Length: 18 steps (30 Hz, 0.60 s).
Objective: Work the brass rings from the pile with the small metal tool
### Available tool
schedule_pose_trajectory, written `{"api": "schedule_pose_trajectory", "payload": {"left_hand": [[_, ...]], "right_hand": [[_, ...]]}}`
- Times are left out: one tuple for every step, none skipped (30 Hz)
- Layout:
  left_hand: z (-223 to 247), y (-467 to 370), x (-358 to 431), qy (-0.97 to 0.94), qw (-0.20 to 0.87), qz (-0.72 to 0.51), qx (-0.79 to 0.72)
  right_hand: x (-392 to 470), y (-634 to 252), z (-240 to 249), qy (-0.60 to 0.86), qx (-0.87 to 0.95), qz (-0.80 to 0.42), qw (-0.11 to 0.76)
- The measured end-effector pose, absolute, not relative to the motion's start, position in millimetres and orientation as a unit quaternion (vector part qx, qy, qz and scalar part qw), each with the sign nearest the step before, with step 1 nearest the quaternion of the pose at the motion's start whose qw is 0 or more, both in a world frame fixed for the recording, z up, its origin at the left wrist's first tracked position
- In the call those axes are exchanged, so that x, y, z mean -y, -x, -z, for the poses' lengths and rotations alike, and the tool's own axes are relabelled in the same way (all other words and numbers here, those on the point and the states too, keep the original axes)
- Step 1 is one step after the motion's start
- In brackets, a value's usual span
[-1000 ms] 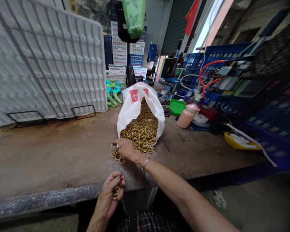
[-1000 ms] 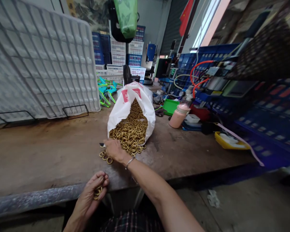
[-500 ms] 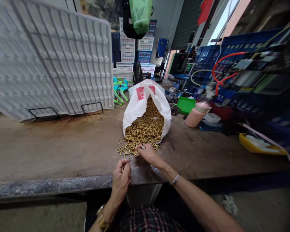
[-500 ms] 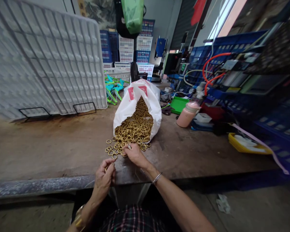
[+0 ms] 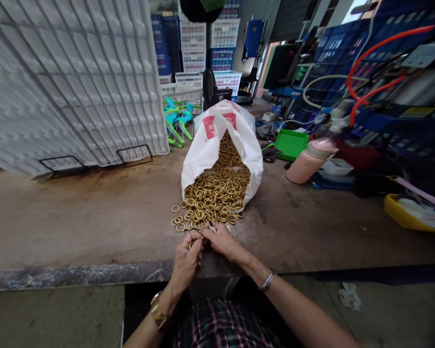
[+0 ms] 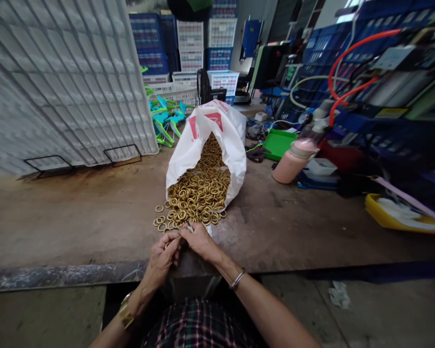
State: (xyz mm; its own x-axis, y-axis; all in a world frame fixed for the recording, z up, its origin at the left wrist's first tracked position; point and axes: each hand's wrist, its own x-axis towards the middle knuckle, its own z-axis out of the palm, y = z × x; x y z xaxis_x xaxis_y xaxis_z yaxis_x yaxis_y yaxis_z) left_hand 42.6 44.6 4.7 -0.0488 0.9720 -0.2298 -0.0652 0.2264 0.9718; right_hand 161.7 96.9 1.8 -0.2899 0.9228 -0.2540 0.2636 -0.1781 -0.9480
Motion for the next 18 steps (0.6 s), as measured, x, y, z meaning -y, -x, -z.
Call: {"api": "schedule_pose_trajectory", "payload": {"left_hand": [[-4,-43,-45,-0.398,0.558,-0.467,-0.559],[-3,-43,-45,-0.389,0.557,-0.469,-0.565],[-2,-43,-46,-0.382,0.556,-0.470,-0.569],[0,-43,-46,-0.377,0.557,-0.471,-0.571],[1,-43,-47,-0.372,0.559,-0.472,-0.571],[2,-43,-47,-0.368,0.563,-0.473,-0.569],[2,-43,-48,-0.366,0.567,-0.475,-0.565],[2,-43,-49,-0.365,0.570,-0.477,-0.561],[2,-43,-49,-0.366,0.573,-0.478,-0.556],[2,-43,-49,-0.365,0.575,-0.479,-0.554],[1,-43,-50,-0.364,0.578,-0.478,-0.552],[0,-43,-50,-0.362,0.580,-0.476,-0.552],[-1,-43,-50,-0.360,0.582,-0.474,-0.554],[-2,-44,-51,-0.359,0.584,-0.471,-0.555],[-3,-44,-51,-0.360,0.584,-0.468,-0.557],[-4,-44,-51,-0.364,0.583,-0.464,-0.558],[-5,-44,-52,-0.371,0.583,-0.459,-0.559],[-5,-44,-52,-0.378,0.584,-0.452,-0.558]], "right_hand": [[-98,-162,1,0.513,0.586,-0.553,0.296],[-98,-161,5,0.505,0.598,-0.545,0.301],[-99,-161,8,0.496,0.607,-0.541,0.304],[-100,-160,10,0.489,0.614,-0.541,0.302],[-101,-160,13,0.485,0.617,-0.543,0.300],[-102,-160,14,0.485,0.617,-0.544,0.296],[-103,-160,15,0.487,0.616,-0.546,0.292],[-104,-160,16,0.489,0.615,-0.548,0.288],[-104,-160,16,0.490,0.613,-0.550,0.285],[-104,-161,15,0.488,0.613,-0.553,0.283],[-104,-161,14,0.485,0.612,-0.557,0.283],[-104,-162,14,0.482,0.612,-0.559,0.284],[-104,-162,14,0.480,0.612,-0.560,0.286],[-103,-163,14,0.478,0.612,-0.559,0.290],[-103,-163,14,0.476,0.613,-0.558,0.295],[-103,-163,15,0.476,0.612,-0.557,0.299],[-103,-163,16,0.476,0.610,-0.557,0.302],[-103,-163,17,0.478,0.607,-0.557,0.306]]}}
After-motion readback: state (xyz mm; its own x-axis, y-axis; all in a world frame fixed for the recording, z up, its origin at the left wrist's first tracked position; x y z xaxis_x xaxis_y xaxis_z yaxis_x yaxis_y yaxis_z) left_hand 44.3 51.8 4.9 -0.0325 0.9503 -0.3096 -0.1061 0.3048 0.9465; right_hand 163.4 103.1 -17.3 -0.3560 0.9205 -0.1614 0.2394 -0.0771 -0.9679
